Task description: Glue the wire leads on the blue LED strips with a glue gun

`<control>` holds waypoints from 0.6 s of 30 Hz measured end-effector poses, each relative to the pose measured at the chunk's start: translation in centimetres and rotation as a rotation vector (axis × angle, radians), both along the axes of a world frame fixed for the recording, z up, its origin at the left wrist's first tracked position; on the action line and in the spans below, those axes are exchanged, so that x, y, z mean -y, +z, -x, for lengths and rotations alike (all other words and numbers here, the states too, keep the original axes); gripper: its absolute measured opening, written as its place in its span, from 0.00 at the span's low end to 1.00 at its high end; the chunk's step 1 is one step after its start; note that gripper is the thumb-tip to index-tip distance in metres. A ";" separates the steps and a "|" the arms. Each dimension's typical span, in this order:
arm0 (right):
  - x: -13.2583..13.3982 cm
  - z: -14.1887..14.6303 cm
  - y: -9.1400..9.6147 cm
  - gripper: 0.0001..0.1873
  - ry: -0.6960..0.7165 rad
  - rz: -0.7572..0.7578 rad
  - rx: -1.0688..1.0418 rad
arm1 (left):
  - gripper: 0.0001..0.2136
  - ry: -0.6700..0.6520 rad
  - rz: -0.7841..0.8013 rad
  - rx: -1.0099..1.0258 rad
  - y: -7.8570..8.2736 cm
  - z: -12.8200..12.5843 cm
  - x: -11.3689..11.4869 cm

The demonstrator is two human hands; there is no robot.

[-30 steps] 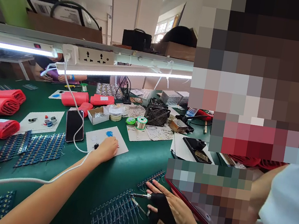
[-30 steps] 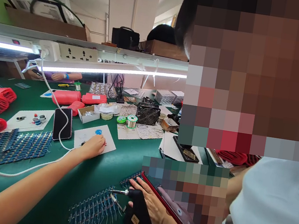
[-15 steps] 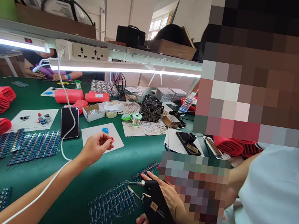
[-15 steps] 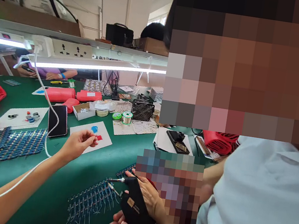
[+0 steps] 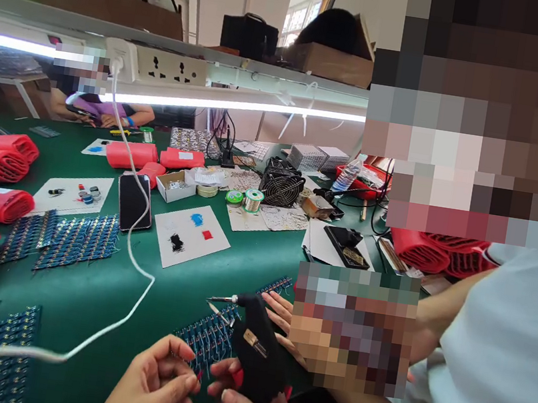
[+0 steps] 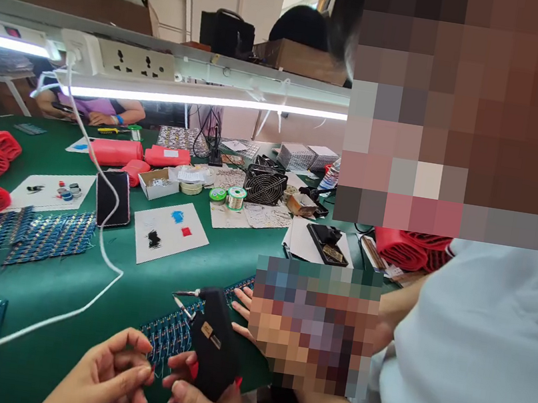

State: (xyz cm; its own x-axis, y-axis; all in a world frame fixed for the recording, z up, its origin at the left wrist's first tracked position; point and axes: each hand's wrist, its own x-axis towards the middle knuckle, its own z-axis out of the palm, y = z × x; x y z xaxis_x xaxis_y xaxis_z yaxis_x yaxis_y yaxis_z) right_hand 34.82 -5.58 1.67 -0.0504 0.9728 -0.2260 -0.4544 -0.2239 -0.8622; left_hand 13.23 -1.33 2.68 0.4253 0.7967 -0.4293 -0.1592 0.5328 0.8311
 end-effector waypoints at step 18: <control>-2.2 -2.5 0.0 0.09 -0.085 0.160 0.148 | 0.26 -0.045 0.368 0.263 -1.5 -2.0 2.5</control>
State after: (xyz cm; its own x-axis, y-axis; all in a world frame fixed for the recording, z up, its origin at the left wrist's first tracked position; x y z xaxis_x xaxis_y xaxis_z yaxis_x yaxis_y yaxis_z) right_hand 37.29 -3.39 1.69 0.0758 0.9233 -0.3764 -0.3485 -0.3292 -0.8776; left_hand 15.21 -3.85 1.18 0.5886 0.5895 -0.5532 -0.3096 0.7965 0.5194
